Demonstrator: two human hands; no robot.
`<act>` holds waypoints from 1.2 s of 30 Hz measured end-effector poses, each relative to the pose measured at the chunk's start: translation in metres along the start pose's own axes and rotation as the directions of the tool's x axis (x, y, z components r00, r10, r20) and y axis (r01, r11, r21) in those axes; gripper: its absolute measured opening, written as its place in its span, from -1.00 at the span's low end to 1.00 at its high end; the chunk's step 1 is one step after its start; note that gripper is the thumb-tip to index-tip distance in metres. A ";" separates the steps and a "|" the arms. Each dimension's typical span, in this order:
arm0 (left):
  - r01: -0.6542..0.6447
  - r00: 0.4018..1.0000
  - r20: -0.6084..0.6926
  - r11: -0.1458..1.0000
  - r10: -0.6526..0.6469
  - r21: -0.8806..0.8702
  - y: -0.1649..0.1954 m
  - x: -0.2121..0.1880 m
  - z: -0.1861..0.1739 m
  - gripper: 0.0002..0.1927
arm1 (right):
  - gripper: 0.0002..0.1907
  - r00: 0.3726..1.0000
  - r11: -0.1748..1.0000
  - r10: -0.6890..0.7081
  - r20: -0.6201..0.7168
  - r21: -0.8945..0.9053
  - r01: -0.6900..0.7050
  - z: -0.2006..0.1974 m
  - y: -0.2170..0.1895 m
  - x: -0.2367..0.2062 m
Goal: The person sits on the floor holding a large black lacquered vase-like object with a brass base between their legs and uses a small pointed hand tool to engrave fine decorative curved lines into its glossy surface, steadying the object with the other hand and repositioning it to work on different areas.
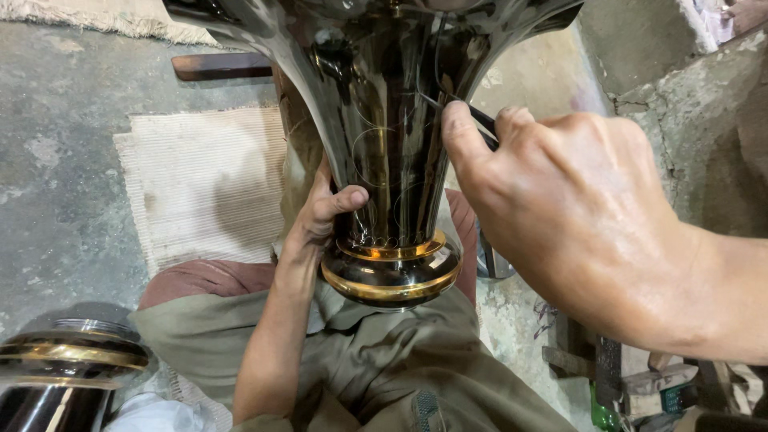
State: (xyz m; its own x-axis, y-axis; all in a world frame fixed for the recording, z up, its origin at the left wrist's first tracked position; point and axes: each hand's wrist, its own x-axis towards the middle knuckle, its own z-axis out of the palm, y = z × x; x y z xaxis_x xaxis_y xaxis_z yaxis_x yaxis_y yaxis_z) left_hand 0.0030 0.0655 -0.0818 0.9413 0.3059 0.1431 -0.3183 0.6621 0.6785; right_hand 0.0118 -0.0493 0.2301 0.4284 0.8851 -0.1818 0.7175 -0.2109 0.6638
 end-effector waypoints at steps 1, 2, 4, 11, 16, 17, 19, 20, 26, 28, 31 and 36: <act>0.000 1.000 -0.003 1.000 0.000 0.014 0.002 -0.001 0.001 0.34 | -0.35 1.000 1.000 -0.008 -0.016 0.003 0.008 -0.001 -0.001 0.000; -0.002 1.000 -0.006 1.000 0.002 0.027 0.003 -0.002 0.002 0.33 | -0.35 0.999 1.000 -0.015 -0.033 0.005 0.016 -0.001 -0.001 0.001; 0.001 1.000 -0.022 0.999 -0.001 0.041 0.006 -0.003 0.006 0.31 | -0.36 0.999 1.000 -0.022 -0.026 -0.015 0.021 0.001 -0.001 0.001; 0.033 0.997 -0.063 0.999 -0.032 0.003 0.016 -0.009 0.016 0.31 | -0.40 0.979 0.934 -0.199 -0.036 -0.311 0.178 0.033 0.009 -0.014; 0.051 0.997 -0.053 0.999 -0.052 -0.011 0.016 -0.009 0.015 0.28 | -0.35 0.920 0.892 -0.346 -0.184 -0.370 0.262 0.050 0.033 -0.023; 0.056 0.997 -0.047 0.998 -0.058 -0.042 0.015 -0.011 0.015 0.28 | -0.35 0.925 0.927 -0.314 -0.215 -0.280 0.250 0.050 0.034 -0.022; 0.032 0.999 -0.028 0.997 -0.034 -0.071 0.013 -0.009 0.012 0.26 | -0.41 0.963 0.978 -0.206 -0.172 -0.083 0.194 0.044 0.037 -0.018; 0.013 1.000 -0.015 0.997 -0.014 -0.070 0.011 -0.007 0.012 0.26 | -0.46 0.987 0.990 -0.133 -0.087 0.026 0.136 0.039 0.039 -0.016; 0.011 1.000 -0.008 1.000 -0.012 -0.016 0.007 -0.004 0.006 0.28 | -0.52 0.983 0.990 0.116 0.145 -0.097 -0.102 0.022 0.024 -0.008; 0.024 1.000 -0.017 0.999 -0.025 -0.029 0.008 -0.005 0.006 0.30 | -0.52 0.996 0.993 0.092 0.017 -0.072 -0.090 0.024 0.014 -0.009; 0.055 0.998 -0.035 0.997 -0.057 -0.060 0.011 -0.009 0.009 0.31 | -0.50 0.986 0.996 0.069 -0.150 -0.051 -0.077 0.031 0.007 -0.014; 0.093 0.992 -0.079 0.995 -0.095 -0.023 0.014 -0.010 0.012 0.27 | -0.50 0.985 0.996 0.068 -0.160 -0.051 -0.077 0.039 0.015 -0.016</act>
State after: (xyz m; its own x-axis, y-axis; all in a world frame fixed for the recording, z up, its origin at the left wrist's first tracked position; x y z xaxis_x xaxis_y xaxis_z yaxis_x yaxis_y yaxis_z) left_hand -0.0095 0.0632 -0.0648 0.9554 0.2947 0.0204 -0.2314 0.7036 0.6719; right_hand 0.0373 -0.0824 0.2152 0.3827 0.9237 -0.0180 0.6538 -0.2570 0.7117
